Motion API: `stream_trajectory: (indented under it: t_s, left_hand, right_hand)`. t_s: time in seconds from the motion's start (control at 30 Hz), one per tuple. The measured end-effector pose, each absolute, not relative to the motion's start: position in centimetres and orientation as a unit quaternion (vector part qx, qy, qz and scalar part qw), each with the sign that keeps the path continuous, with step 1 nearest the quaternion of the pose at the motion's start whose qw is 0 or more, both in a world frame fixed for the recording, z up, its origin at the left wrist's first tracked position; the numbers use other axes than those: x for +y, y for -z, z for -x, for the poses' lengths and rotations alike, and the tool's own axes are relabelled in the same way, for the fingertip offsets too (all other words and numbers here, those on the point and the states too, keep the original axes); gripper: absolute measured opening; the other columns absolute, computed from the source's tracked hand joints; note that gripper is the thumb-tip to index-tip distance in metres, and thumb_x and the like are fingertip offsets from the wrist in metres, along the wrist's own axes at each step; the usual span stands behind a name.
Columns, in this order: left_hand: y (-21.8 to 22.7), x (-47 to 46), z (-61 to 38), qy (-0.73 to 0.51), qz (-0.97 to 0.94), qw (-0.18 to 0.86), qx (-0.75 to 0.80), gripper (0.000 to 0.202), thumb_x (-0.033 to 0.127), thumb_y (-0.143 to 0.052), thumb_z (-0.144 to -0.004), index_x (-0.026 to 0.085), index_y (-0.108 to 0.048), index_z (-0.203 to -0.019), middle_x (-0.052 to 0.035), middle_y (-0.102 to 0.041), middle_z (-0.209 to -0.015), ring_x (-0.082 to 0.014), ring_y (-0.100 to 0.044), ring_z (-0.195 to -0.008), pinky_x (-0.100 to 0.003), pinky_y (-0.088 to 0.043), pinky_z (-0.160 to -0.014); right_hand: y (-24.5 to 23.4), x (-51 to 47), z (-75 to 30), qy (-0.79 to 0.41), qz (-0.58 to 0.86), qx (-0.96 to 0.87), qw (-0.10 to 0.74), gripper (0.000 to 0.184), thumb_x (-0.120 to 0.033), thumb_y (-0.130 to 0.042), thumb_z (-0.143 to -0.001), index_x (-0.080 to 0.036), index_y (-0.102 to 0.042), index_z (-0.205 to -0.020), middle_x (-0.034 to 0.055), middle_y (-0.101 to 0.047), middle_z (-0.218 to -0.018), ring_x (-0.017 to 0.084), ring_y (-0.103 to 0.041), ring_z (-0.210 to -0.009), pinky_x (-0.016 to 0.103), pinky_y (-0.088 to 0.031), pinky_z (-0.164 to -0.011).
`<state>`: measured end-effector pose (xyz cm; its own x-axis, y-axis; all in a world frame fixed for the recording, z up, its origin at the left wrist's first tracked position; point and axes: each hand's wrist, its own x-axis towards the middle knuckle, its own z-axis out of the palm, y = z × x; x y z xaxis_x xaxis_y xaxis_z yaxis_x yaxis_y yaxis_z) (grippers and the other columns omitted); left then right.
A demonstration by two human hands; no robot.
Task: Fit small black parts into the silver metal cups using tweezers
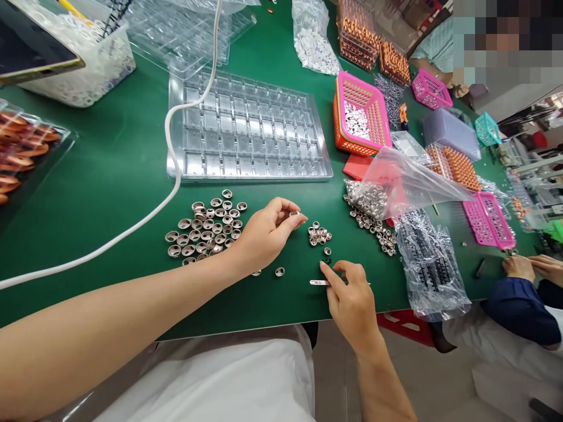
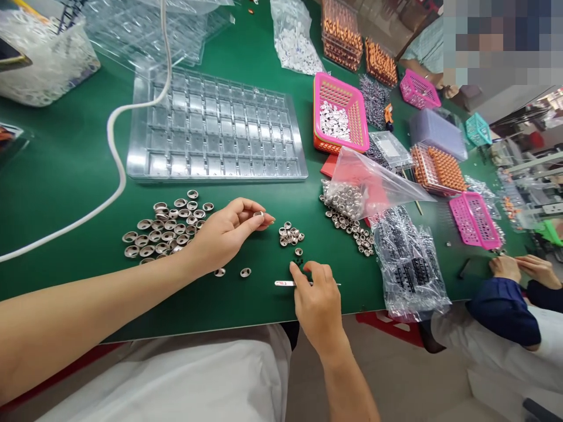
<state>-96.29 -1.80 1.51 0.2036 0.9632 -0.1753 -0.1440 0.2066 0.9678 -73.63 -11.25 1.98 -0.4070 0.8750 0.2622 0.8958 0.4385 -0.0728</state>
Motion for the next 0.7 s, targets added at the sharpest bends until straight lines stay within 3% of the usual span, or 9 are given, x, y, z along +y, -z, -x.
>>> stream_trajectory:
  t_s: [0.13, 0.33, 0.47, 0.7]
  left_hand:
    - [-1.5, -1.6, 96.4, -0.44, -0.453, 0.629, 0.453, 0.027, 0.043, -0.063, -0.095, 0.019, -0.057, -0.104, -0.0092, -0.075, -0.104, -0.0259, -0.07, -0.106, -0.048, -0.053, -0.1]
    - [-1.9, -1.3, 96.7, -0.467, -0.428, 0.619, 0.464, 0.027, 0.041, -0.065, -0.094, 0.018, -0.056, -0.105, -0.0096, -0.074, -0.106, -0.0237, -0.07, -0.106, -0.045, -0.054, -0.1]
    - [-2.4, -1.7, 96.5, -0.457, -0.44, 0.616, 0.467, 0.026, 0.041, -0.065, -0.094, 0.018, -0.056, -0.103, -0.0089, -0.075, -0.104, -0.0239, -0.071, -0.106, -0.044, -0.054, -0.1]
    - [-1.7, -2.6, 96.2, -0.426, -0.497, 0.606, 0.453, 0.026, 0.044, -0.06, -0.097, 0.02, -0.057, -0.106, -0.0087, -0.075, -0.105, -0.0255, -0.071, -0.105, -0.044, -0.054, -0.097]
  right_hand:
    - [-1.5, -11.9, 72.7, -0.033, 0.55, -0.801, 0.237, 0.036, -0.006, -0.055, -0.093, -0.025, -0.065, -0.122, 0.008, -0.065, -0.101, 0.021, -0.06, -0.091, 0.037, -0.056, -0.074]
    - [-0.5, -11.4, 73.2, -0.084, 0.567, -0.754, 0.32, 0.021, -0.011, -0.056, -0.094, -0.023, -0.067, -0.107, 0.0047, -0.07, -0.091, 0.019, -0.064, -0.084, 0.036, -0.056, -0.076]
    - [-0.9, -11.1, 73.1, -0.106, 0.585, -0.741, 0.314, 0.014, -0.014, -0.057, -0.095, -0.023, -0.067, -0.098, 0.0035, -0.07, -0.086, 0.019, -0.063, -0.082, 0.035, -0.054, -0.075]
    - [-2.6, -10.7, 71.5, -0.201, 0.62, -0.725, 0.222, 0.024, -0.027, -0.064, -0.094, -0.026, -0.068, -0.118, 0.0055, -0.069, -0.105, 0.02, -0.066, -0.092, 0.035, -0.057, -0.079]
